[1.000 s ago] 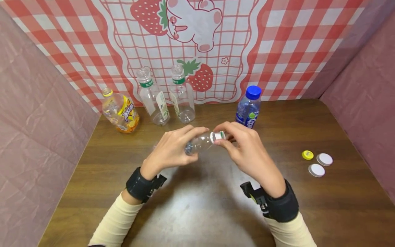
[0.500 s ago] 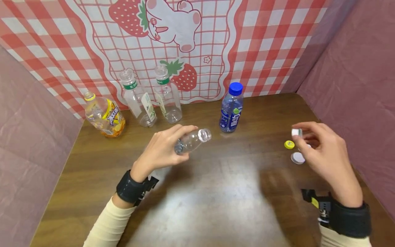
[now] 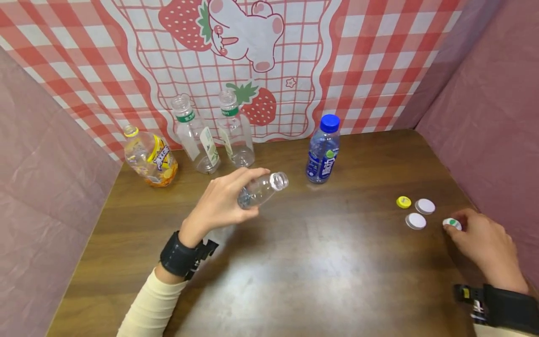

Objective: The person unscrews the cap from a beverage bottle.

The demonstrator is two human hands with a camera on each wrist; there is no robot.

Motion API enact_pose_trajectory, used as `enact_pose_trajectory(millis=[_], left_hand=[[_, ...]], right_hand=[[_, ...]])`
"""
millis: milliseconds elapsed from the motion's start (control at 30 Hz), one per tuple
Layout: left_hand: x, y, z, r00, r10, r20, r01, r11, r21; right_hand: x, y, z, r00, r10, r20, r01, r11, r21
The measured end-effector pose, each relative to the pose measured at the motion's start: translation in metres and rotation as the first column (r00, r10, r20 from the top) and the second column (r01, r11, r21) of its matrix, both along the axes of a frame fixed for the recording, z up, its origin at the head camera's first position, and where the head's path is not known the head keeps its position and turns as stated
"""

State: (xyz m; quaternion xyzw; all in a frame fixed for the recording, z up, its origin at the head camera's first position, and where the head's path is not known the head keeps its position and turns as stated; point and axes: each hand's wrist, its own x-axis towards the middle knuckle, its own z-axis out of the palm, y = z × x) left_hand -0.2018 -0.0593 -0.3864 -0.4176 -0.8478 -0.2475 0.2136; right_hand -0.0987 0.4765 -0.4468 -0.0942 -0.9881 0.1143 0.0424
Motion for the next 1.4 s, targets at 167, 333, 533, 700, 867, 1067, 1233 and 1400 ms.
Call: enact_pose_trajectory(millis=[167,333,533,700,867,1067,1233,1400], left_hand=[[0.0,-0.002,0.001,1.0,0.008,-0.002,-0.008,1.0,0.002],[-0.001,-0.005,0.001,1.0,0.017,-0.004,-0.017,1.0,0.0],[-0.002,-0.009,0.002,1.0,0.029,-0.004,-0.029,1.0,-0.002],[-0.004,-0.01,0.004,1.0,0.027,-0.008,-0.027,1.0,0.004],[-0.006,-0.014,0.005,0.999,0.035,-0.001,-0.035,0.999,0.032],[-0.008,-0.019,0.004,0.999,0.039,-0.007,-0.038,0.997,0.073],[-0.01,-0.02,0.004,0.999,0.05,-0.014,-0.048,0.993,0.108],[-0.015,-0.024,0.002,0.997,0.077,-0.009,-0.075,0.986,0.148]], right_hand=[[-0.004,0.001,-0.011,0.998,-0.031,0.063,0.032,0.999,-0.004],[-0.007,-0.002,-0.014,0.998,-0.023,0.064,0.024,1.0,-0.002],[-0.009,-0.012,-0.013,0.994,0.029,-0.102,-0.029,1.0,0.0],[-0.013,-0.033,0.003,0.951,0.109,-0.288,-0.115,0.993,-0.005],[-0.028,-0.088,0.033,0.911,0.258,-0.321,-0.255,0.965,0.051],[-0.062,-0.179,0.053,0.703,0.538,-0.465,-0.57,0.818,0.084],[-0.081,-0.248,0.065,0.56,0.667,-0.491,-0.759,0.651,0.019],[-0.089,-0.282,0.073,0.539,0.692,-0.48,-0.806,0.589,-0.058]])
